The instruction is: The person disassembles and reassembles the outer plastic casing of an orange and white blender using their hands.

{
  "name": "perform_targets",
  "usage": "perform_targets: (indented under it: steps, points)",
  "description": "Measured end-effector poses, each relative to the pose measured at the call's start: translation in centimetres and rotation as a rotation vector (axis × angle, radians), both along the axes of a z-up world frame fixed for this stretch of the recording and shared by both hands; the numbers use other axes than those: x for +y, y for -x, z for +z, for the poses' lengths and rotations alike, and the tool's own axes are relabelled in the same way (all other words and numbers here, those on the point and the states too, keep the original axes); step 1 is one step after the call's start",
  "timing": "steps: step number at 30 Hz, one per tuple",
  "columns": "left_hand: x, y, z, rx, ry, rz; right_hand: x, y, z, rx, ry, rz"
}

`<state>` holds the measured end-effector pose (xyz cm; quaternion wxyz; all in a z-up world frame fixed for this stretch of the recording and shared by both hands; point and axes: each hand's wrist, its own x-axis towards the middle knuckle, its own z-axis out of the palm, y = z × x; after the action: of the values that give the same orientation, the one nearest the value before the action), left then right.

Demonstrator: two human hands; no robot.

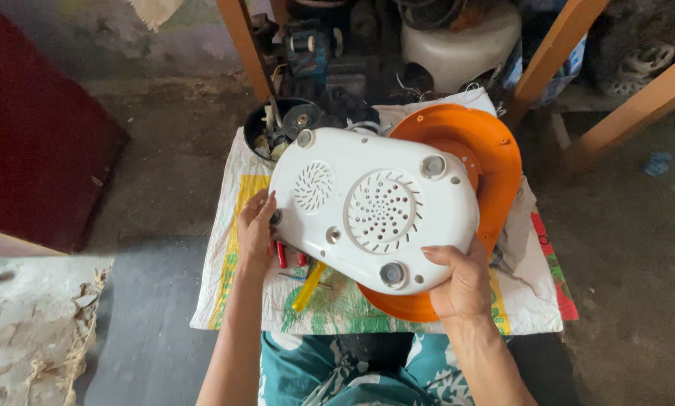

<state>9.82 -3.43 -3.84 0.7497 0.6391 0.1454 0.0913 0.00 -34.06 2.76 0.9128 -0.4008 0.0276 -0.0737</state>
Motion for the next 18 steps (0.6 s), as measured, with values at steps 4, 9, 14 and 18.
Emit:
perform_targets:
  steps: [4, 9, 14, 18]
  points:
    - [1.2, -0.4, 1.0, -0.123, 0.172, -0.069, -2.4, -1.1, -1.2, -0.012, -0.051, 0.104]
    - [1.5, 0.6, 2.5, -0.163, 0.136, -0.122, -3.4, -0.5, -1.8, 0.106, 0.129, 0.051]
    - [0.1, 4.1, 2.4, 0.106, -0.185, -0.141, -6.4, -1.4, 0.2, -0.062, 0.506, -0.282]
    - [-4.0, 8.4, 0.7, 0.172, -0.142, -0.255, -10.6, -5.8, 5.4, -0.145, 0.863, -0.416]
